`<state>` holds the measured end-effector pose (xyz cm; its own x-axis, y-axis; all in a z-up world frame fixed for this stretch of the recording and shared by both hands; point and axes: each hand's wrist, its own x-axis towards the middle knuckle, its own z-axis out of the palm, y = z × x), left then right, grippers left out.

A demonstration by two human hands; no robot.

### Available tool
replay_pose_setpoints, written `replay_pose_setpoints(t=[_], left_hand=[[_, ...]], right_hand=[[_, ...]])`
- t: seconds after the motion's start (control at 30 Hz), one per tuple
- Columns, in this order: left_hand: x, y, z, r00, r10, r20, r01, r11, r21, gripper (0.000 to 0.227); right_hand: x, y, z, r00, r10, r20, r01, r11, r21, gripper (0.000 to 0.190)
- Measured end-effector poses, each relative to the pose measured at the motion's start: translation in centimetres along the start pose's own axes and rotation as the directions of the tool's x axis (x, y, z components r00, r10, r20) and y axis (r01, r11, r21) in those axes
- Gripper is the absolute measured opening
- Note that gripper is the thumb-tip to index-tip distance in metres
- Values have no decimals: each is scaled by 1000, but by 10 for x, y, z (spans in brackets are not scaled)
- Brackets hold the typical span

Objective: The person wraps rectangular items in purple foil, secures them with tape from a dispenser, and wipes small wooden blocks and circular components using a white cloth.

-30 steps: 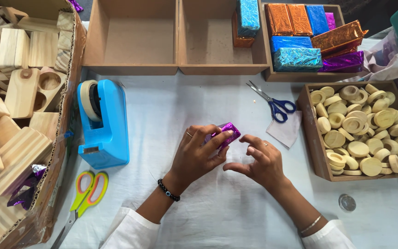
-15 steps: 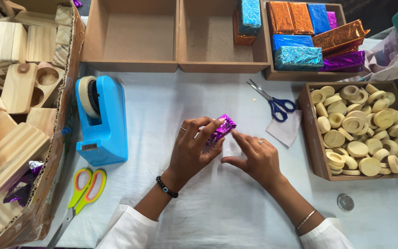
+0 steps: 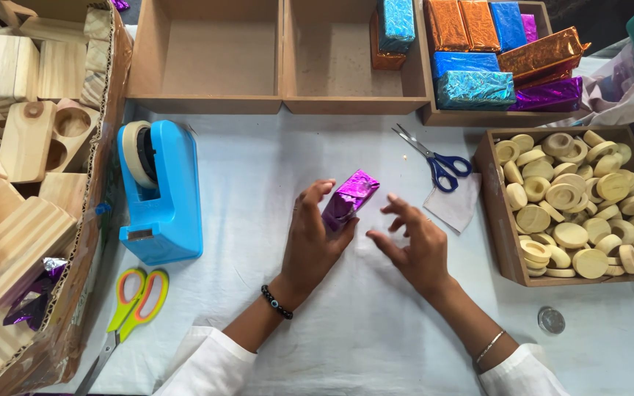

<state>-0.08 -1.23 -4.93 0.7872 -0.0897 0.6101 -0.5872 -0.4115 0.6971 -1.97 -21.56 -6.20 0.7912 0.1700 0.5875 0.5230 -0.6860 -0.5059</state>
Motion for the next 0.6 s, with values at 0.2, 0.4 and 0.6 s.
replay_pose_setpoints(t=[0.2,0.4,0.6], left_hand=[[0,-10,-2,955,-242,169,245,970,6,66],[26,8,-34,935,-9,354,-31,994,107,58],[21,-1,-29,885,-14,465,-34,995,94,56]], right_hand=[[-2,9,2,997,38,-73,-28,991,128,76],[12,5,-14,984,-148,-95,153,987,50,80],[6,15,-8,998,-61,16,60,994,87,59]])
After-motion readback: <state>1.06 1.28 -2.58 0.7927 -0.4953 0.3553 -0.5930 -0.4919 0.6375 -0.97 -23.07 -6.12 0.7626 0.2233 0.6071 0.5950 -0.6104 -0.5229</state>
